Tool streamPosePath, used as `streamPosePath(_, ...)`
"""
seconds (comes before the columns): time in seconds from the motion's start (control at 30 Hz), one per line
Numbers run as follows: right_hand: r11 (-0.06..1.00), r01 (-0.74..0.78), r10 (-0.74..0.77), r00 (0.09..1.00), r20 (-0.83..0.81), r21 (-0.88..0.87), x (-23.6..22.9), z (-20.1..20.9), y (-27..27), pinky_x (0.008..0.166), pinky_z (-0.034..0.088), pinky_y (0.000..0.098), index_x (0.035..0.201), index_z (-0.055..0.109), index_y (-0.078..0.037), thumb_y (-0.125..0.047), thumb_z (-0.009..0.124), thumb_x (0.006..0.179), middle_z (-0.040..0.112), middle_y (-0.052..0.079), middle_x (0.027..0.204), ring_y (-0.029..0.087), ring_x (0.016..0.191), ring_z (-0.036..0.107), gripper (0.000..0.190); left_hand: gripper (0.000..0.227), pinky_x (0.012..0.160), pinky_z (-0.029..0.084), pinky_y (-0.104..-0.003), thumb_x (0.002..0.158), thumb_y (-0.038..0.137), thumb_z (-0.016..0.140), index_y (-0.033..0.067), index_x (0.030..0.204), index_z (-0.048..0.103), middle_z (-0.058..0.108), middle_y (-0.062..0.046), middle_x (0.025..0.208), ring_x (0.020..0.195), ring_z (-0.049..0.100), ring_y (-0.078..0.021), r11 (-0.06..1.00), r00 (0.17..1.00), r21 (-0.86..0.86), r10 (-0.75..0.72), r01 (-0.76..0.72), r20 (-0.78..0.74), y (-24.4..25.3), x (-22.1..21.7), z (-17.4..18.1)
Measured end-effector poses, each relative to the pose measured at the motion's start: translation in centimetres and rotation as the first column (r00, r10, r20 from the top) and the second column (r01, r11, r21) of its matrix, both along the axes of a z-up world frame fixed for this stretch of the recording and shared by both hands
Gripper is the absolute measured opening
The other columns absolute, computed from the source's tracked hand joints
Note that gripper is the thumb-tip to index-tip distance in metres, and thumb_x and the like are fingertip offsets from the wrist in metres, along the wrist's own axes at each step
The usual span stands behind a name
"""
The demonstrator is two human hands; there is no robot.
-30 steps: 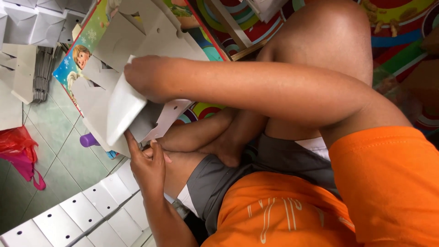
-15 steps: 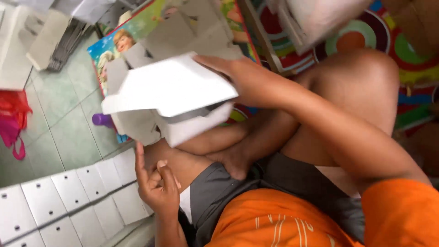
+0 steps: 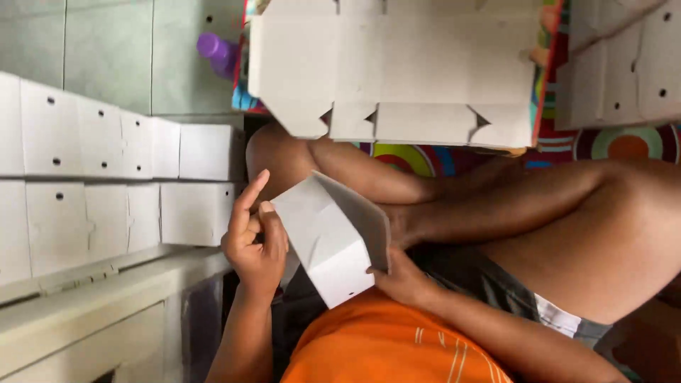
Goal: The person assembles white cardboard boxes by folding flat pieces into shape and securing the flaps. They handle multiple boxes one at a time, folding the sides and tucking the tabs to form the box structure.
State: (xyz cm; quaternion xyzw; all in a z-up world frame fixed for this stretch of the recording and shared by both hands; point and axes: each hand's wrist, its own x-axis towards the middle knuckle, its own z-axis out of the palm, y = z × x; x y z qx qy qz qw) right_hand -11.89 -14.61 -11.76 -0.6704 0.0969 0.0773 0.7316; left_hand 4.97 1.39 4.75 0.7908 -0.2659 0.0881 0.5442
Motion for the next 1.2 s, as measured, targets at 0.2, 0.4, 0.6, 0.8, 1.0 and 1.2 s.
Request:
streamPosePath(0.2, 0.762, -0.647, 0.614, 0.735, -0.286, -0.026, 1.4, 7.9, -1.0, 0.1, 0.051, 0.0341, 0.128, 0.061, -0.017, -0.06, 0.058, 0.088, 0.068, 0.005, 0.132, 0.017, 0.121, 0.063, 0.058, 0.019, 0.049, 0.036, -0.024, 0.097, -0.009, 0.047, -0.0079, 0.088, 0.063, 0.075, -0.021, 0.115, 0.053, 0.04, -0.0084, 0.985, 1.0, 0.175, -0.006, 0.001, 0.029, 3.2, -1.4, -2.0)
streamPosePath(0.4, 0.873, -0.486, 0.459, 0.843, -0.281, -0.031, -3.0, 3.7, -2.9, 0.093, 0.055, 0.0333, 0.121, 0.067, -0.011, -0.047, 0.066, 0.088, 0.072, 0.005, 0.12, 0.014, 0.108, 0.065, 0.049, 0.033, 0.05, 0.034, -0.025, 0.1, -0.009, 0.049, 0.0047, 0.118, 0.072, 0.034, 0.005, 0.06, 0.05, 0.025, -0.0074, 0.98, 0.996, 0.187, -0.053, 0.066, -0.077, 5.0, -2.3, -3.9)
streamPosePath(0.6, 0.939, -0.344, 0.343, 0.922, -0.181, 0.027, -2.9, 6.1, -3.2, 0.094, 0.055, 0.0338, 0.129, 0.058, -0.006, -0.03, 0.068, 0.092, 0.069, 0.008, 0.123, 0.015, 0.111, 0.062, 0.044, 0.046, 0.075, 0.048, -0.028, 0.095, -0.015, 0.051, 0.0149, 0.12, 0.077, 0.038, 0.007, 0.058, 0.057, 0.035, -0.0132, 0.96, 0.999, 0.278, -0.031, 0.035, -0.019, 4.6, -2.0, -5.3)
streamPosePath(0.8, 0.839, -0.536, 0.531, 0.767, -0.359, 0.096, -1.0, 10.7, -6.5, 0.125, 0.016, 0.0368, 0.163, 0.016, -0.014, -0.026, 0.067, 0.09, 0.018, 0.0, 0.174, 0.013, 0.157, 0.015, 0.09, 0.024, 0.086, 0.056, -0.036, 0.096, -0.006, 0.057, 0.0098, 0.1, 0.074, 0.057, 0.004, 0.057, 0.051, 0.053, -0.0143, 0.952, 0.982, 0.244, -0.181, 0.186, -0.042, 4.7, -3.3, -4.9)
streamPosePath(1.0, 0.951, -0.306, 0.285, 0.926, -0.248, -0.05, 2.8, 13.4, -9.2, 0.119, 0.033, 0.0413, 0.162, 0.021, -0.013, -0.04, 0.06, 0.091, 0.018, 0.004, 0.174, 0.017, 0.159, 0.016, 0.085, 0.021, 0.09, 0.056, -0.039, 0.096, -0.005, 0.058, 0.01, 0.1, 0.072, 0.057, 0.003, 0.055, 0.047, 0.051, -0.014, 0.931, 0.975, 0.295, -0.221, 0.214, -0.012, 3.6, -4.1, -4.5)
streamPosePath(1.2, 0.966, -0.251, 0.255, 0.963, 0.086, -0.062, 7.1, 13.2, -7.1, 0.111, 0.048, 0.0447, 0.138, 0.064, -0.002, 0.01, 0.052, 0.095, 0.065, 0.017, 0.142, 0.026, 0.136, 0.056, 0.046, 0.025, 0.101, 0.054, -0.04, 0.092, -0.002, 0.058, 0.0162, 0.094, 0.076, 0.068, -0.001, 0.055, 0.056, 0.074, -0.0146, 0.934, 0.956, 0.214, -0.265, 0.286, -0.123, 3.0, -4.4, -3.5)
